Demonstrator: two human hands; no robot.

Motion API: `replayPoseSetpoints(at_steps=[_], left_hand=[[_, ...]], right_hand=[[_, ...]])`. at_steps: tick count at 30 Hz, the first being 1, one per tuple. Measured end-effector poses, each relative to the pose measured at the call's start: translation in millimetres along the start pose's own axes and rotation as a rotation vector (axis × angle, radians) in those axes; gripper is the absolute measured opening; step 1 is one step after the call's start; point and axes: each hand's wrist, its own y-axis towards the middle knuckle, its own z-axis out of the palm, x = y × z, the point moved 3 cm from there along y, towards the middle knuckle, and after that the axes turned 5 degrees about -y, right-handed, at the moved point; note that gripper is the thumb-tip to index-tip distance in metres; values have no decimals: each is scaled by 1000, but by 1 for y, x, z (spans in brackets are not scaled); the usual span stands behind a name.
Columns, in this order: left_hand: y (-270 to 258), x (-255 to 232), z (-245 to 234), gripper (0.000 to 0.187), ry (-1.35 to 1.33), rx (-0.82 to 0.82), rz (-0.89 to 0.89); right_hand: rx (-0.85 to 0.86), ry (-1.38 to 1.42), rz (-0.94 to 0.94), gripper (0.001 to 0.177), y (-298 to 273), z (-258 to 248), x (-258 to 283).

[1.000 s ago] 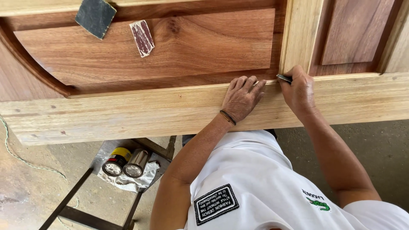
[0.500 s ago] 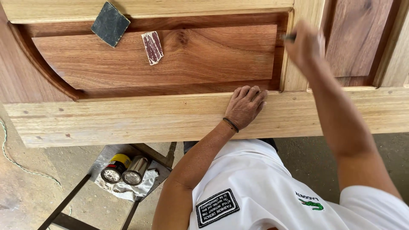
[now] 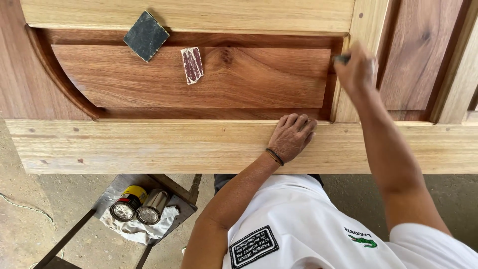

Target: The person sands the surface of a wooden door using a sanding block. They work on the flat panels and the raised frame, moving the block back and forth to smooth the wood. The person occasionally switches hands and adjusts their position to reach different areas of the door.

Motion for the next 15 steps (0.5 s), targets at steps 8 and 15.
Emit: replayPoseSetpoints(at_steps=[8, 15], left_hand=[[3, -2, -7, 21, 21, -31, 28], [4, -6, -7, 25, -44, -13, 74]], right_hand=[[-31, -120, -9, 21, -16, 1, -3], [-429, -126, -109, 23, 31, -4, 9]])
